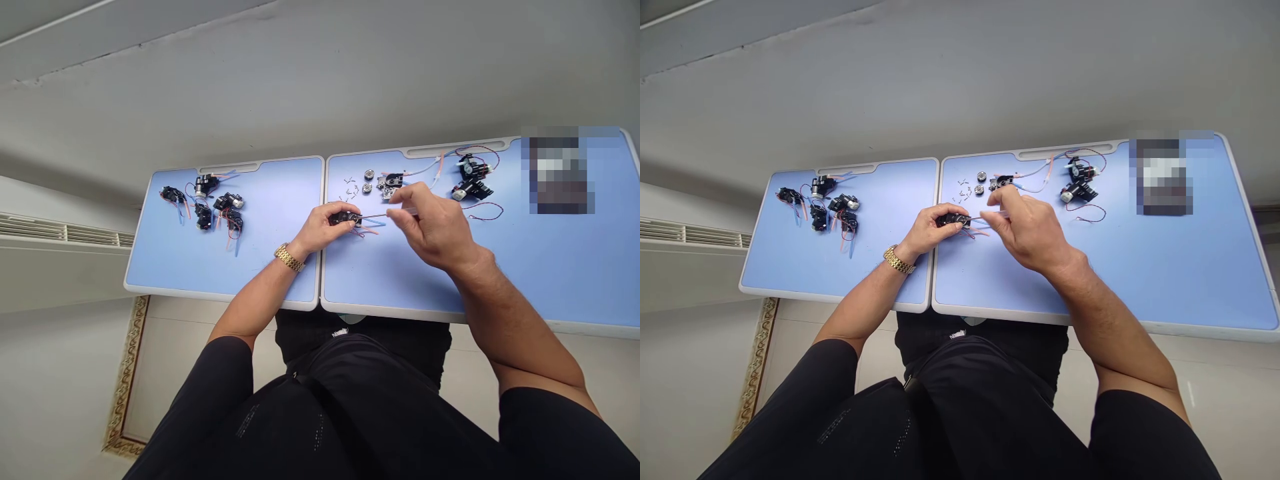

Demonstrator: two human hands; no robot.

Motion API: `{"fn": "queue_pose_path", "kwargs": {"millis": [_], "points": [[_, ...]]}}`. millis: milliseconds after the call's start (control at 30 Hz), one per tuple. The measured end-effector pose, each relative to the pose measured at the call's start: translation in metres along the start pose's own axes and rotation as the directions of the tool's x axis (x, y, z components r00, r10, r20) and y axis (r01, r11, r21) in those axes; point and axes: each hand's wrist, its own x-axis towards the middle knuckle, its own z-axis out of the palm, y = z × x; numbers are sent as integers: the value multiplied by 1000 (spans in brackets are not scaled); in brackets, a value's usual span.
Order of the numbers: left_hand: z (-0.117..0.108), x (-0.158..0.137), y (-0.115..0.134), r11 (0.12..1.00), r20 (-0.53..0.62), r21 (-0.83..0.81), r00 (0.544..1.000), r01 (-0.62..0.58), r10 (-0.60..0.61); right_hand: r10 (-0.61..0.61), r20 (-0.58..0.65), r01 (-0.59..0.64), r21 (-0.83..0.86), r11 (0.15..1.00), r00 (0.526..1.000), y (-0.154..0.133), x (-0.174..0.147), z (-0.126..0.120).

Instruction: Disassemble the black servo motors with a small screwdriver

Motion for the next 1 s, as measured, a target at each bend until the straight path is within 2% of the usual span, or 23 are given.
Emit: {"fn": "queue_pose_path", "kwargs": {"millis": [200,300,400,500,600,700,867,1000], "points": [[0,0,1,1000,-5,-13,1000,14,-14,-57,-6,57,44,997,998,0,-1,1],[0,0,2,1000,-2,-15,1000,15,-15,-41,8,40,58,998,999,0,0,0],[0,0,2,1000,11,-10,1000,20,-19,3,-3,-3,-3,1000,1000,2,1,0],[0,0,3,1000,10,-9,1000,27,-27,-23,-26,22,-54,998,999,3,1,0],[0,0,4,999,3,-15,999,32,-32,-71,-16,71,3,997,997,2,2,0],[0,0,3,999,4,-13,1000,31,-31,-57,-3,57,37,998,998,2,1,0],[0,0,2,1000,9,-12,1000,25,-25,-65,-32,63,-60,996,997,3,2,0],[0,0,2,999,-1,-25,999,34,-34,-110,-39,111,16,994,993,0,3,1]]}}
